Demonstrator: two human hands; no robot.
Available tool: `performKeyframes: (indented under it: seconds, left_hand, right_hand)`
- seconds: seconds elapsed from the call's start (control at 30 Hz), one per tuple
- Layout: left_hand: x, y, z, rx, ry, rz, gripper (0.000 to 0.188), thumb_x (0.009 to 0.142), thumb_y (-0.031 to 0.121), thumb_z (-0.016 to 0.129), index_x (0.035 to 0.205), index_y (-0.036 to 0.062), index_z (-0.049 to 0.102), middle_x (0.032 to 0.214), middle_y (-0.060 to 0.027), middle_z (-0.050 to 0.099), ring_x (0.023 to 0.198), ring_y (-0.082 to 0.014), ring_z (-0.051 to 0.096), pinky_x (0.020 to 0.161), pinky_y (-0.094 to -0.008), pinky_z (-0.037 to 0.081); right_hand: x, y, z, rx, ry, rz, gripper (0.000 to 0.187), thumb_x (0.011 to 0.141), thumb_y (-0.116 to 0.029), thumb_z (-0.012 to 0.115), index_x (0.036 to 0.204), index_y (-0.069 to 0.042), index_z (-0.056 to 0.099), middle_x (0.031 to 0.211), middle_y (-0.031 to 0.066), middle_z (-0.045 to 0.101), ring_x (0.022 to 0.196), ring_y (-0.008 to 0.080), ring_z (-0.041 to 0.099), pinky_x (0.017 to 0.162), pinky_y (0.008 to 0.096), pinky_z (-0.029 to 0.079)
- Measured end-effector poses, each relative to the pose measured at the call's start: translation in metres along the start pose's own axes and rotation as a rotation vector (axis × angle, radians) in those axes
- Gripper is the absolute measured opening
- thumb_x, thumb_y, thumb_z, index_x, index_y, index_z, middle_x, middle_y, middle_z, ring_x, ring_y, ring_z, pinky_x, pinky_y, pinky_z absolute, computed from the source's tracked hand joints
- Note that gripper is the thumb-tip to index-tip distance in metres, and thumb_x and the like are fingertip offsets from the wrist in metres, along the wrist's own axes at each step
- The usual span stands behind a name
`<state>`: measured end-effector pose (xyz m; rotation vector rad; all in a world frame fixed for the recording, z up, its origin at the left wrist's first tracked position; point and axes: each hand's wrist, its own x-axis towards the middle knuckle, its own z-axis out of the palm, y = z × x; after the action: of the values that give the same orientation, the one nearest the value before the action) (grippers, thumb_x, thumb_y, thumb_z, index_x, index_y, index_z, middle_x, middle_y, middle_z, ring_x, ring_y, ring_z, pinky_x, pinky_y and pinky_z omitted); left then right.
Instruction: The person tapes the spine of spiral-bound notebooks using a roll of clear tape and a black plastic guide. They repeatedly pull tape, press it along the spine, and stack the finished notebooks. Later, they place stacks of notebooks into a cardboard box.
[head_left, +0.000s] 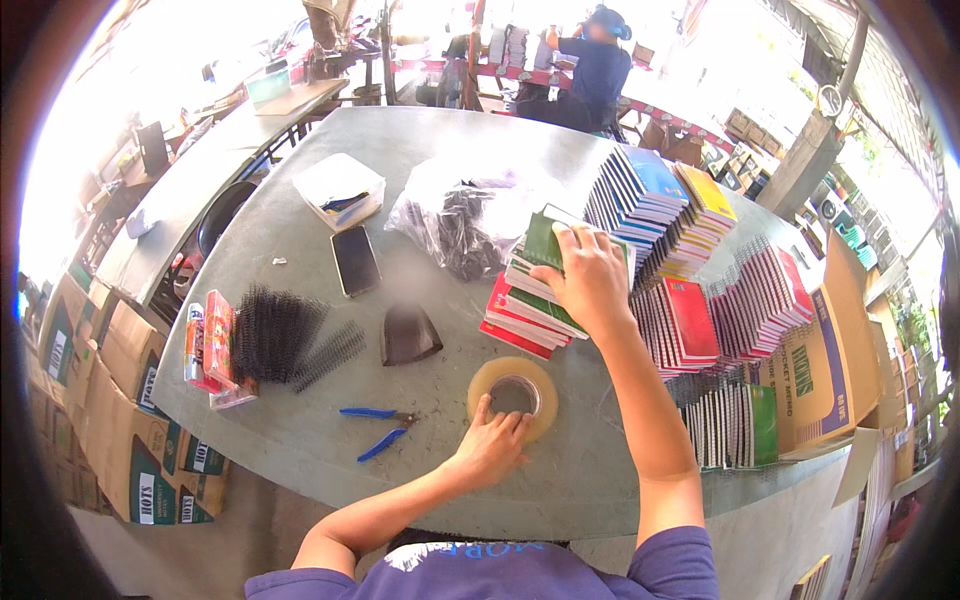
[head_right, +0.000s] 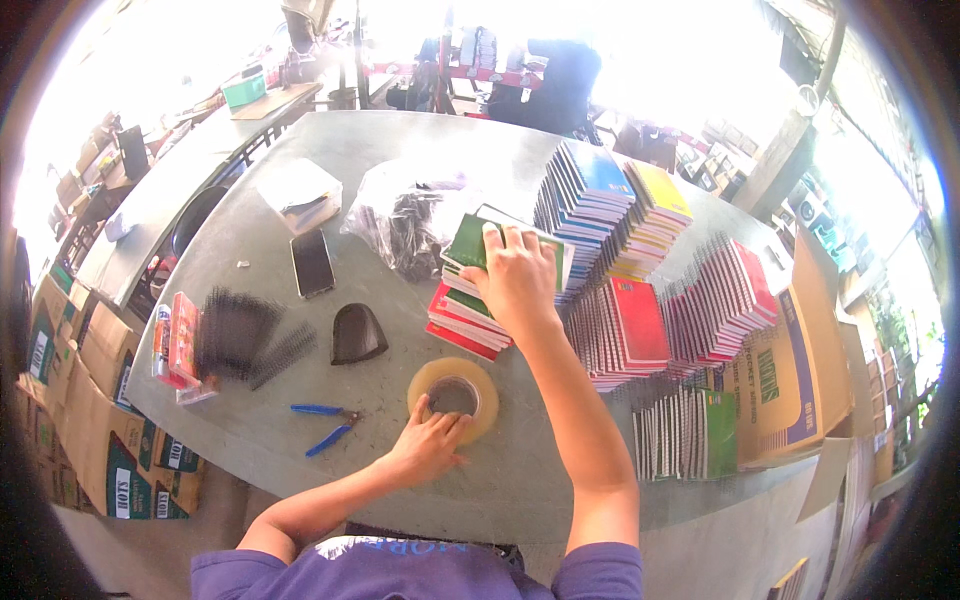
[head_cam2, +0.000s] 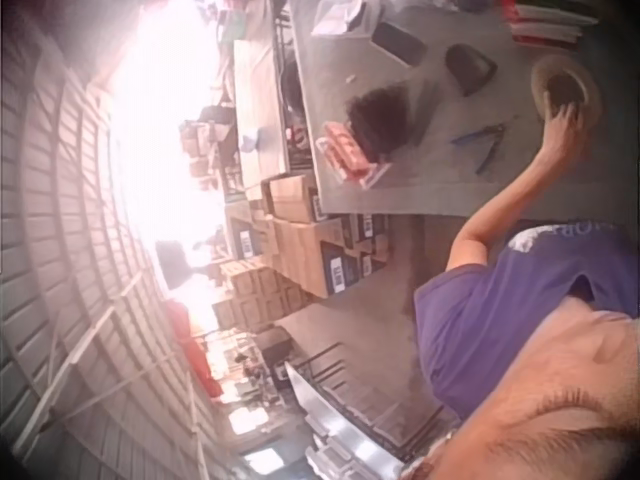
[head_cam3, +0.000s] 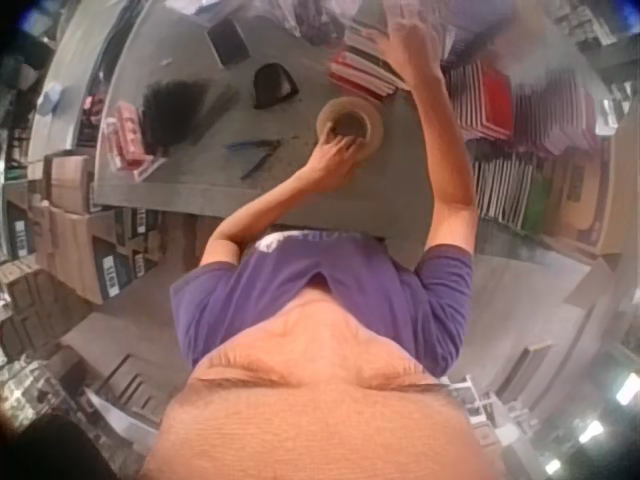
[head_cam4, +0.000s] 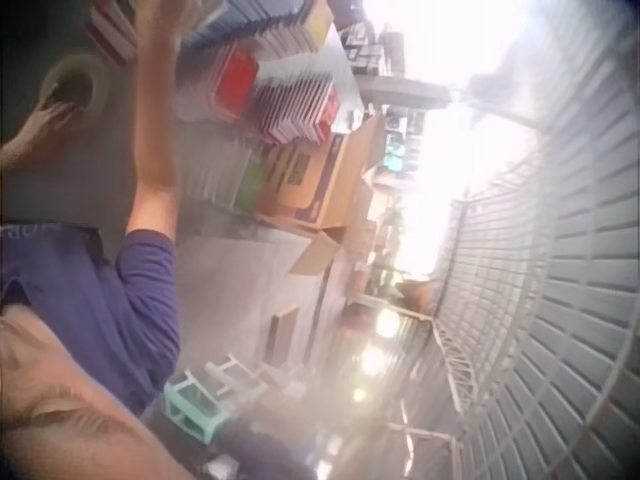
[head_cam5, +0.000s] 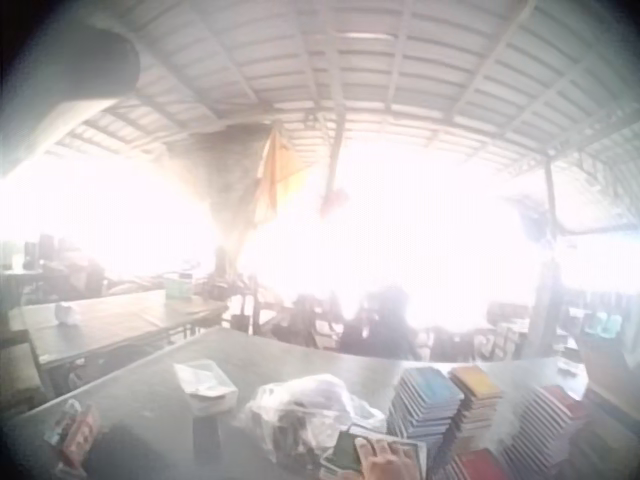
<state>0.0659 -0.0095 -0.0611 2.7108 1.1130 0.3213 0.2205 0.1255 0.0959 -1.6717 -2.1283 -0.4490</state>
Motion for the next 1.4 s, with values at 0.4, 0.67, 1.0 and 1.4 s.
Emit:
performKeyframes:
  seconds: [0.4,0.67,1.0,1.4]
  left_hand:
    - [0.032,0.003,-0.112,-0.529,0.989,-0.028,0.07,0.07,0.011,0.077,0.131,0.0086,0.042,0.13,-0.0207,0.048,0.12,-0.0371,0.046,0.098,-0.0429,0.04]
    - [0.022,-0.055,-0.042,-1.333,0.389,-0.185,0.029,0.078,-0.005,0.067,0.105,0.0009,0.059,0.105,-0.0077,0.065,0.095,-0.014,0.061,0.083,-0.0286,0.049]
    - [0.042,-0.056,-0.023,-1.126,0.367,-0.293,0.034,0.067,-0.002,0.077,0.097,0.0032,0.062,0.092,-0.0047,0.067,0.085,-0.0112,0.06,0.076,-0.0266,0.05]
    - [0.027,-0.052,-0.009,-1.204,0.365,-0.291,0.02,0.069,-0.005,0.075,0.081,0.0033,0.061,0.086,-0.0039,0.068,0.082,-0.01,0.062,0.071,-0.0264,0.052]
  right_hand:
    - [-0.068,-0.02,-0.08,0.222,-0.225,-0.336,0.018,0.077,-0.007,0.053,0.093,-0.004,0.06,0.084,0.0121,0.065,0.078,0.0279,0.064,0.067,0.0376,0.051]
    - [-0.134,0.028,-0.013,0.894,-0.014,0.104,0.055,0.068,-0.017,0.08,0.113,-0.005,0.051,0.097,0.0111,0.066,0.086,0.0239,0.066,0.074,0.0356,0.052]
    - [-0.169,-0.011,0.084,1.444,0.176,0.497,0.032,0.074,-0.013,0.078,0.098,-0.002,0.058,0.089,0.0077,0.064,0.084,0.0134,0.062,0.077,0.0285,0.05]
    - [-0.178,0.001,0.075,1.512,-0.121,0.357,0.029,0.076,0.001,0.071,0.1,-0.002,0.054,0.094,0.0101,0.065,0.086,0.0153,0.062,0.077,0.0288,0.05]
